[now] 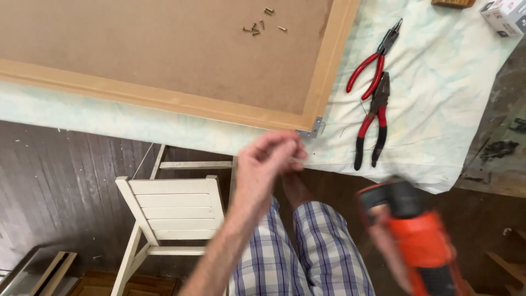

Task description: Attaching metal corner brackets to a wooden frame using a power drill and screws

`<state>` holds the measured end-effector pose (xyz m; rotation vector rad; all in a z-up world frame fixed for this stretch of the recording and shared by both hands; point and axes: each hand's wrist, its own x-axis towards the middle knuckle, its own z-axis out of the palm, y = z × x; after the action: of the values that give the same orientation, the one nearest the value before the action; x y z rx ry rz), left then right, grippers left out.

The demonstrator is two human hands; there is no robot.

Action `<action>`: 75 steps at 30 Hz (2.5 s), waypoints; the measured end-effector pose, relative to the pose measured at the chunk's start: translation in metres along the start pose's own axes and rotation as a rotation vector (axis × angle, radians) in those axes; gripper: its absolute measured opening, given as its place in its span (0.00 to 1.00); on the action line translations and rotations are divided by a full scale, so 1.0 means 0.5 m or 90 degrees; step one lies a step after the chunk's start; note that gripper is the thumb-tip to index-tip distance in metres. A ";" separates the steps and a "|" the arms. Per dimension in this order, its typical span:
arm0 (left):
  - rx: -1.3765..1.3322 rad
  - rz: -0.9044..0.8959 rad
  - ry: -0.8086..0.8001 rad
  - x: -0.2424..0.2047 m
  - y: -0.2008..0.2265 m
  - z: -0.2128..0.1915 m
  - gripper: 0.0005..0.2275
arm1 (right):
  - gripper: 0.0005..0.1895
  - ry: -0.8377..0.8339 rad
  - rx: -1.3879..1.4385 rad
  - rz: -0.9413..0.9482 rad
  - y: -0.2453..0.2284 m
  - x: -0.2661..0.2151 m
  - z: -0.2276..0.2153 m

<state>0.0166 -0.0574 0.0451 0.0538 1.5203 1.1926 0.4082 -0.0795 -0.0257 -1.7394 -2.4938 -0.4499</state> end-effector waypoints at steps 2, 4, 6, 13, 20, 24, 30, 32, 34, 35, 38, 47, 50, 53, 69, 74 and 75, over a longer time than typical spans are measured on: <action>-0.345 -0.190 0.033 -0.028 -0.064 0.018 0.11 | 0.23 -0.204 -0.052 -0.058 -0.104 0.040 -0.117; -0.405 -0.218 0.019 -0.042 -0.085 0.028 0.12 | 0.15 -0.328 0.251 0.174 -0.173 0.086 -0.173; -0.467 -0.249 -0.002 -0.050 -0.101 0.034 0.13 | 0.20 -0.442 0.550 0.412 -0.203 0.098 -0.198; -0.539 -0.293 0.031 -0.049 -0.114 0.025 0.11 | 0.19 -0.587 0.695 0.431 -0.179 0.109 -0.191; -0.529 -0.322 0.037 -0.044 -0.098 0.020 0.11 | 0.20 -0.616 0.642 0.309 -0.178 0.149 -0.213; -0.524 -0.315 0.023 -0.044 -0.097 0.017 0.11 | 0.22 -0.639 0.757 0.724 -0.187 0.158 -0.211; -0.484 -0.304 0.005 -0.032 -0.099 0.014 0.11 | 0.11 -0.723 0.543 0.230 -0.185 0.213 -0.222; -0.487 -0.294 0.001 -0.028 -0.100 0.012 0.11 | 0.09 -0.715 0.566 0.205 -0.192 0.225 -0.229; -0.496 -0.280 -0.018 -0.025 -0.111 0.011 0.10 | 0.10 -0.736 0.539 0.250 -0.199 0.235 -0.237; -0.504 -0.267 -0.037 -0.023 -0.115 0.012 0.10 | 0.10 -0.755 0.510 0.297 -0.203 0.241 -0.241; -0.520 -0.251 -0.058 -0.016 -0.123 0.012 0.09 | 0.14 -0.721 0.515 0.358 -0.196 0.221 -0.237; -0.567 -0.227 -0.040 -0.015 -0.143 0.037 0.09 | 0.18 -0.631 0.548 0.367 -0.215 0.211 -0.248; -0.603 -0.252 -0.024 -0.015 -0.138 0.051 0.08 | 0.31 -0.635 0.857 0.934 -0.217 0.210 -0.228; -0.678 -0.303 0.005 -0.017 -0.130 0.075 0.09 | 0.29 -0.554 0.562 0.194 -0.244 0.249 -0.279; -0.645 -0.306 0.008 -0.022 -0.096 0.082 0.09 | 0.30 -0.666 0.437 0.108 -0.246 0.328 -0.290; -0.638 -0.306 0.068 -0.008 -0.088 0.077 0.11 | 0.24 -0.692 0.428 0.070 -0.274 0.378 -0.294; -0.645 -0.299 0.066 -0.006 -0.090 0.077 0.11 | 0.24 -0.687 0.426 0.061 -0.275 0.384 -0.293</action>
<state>0.0717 -0.0564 0.0226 -0.9909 0.7912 1.4419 0.1959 0.0106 0.1292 -2.0019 -2.4903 1.5257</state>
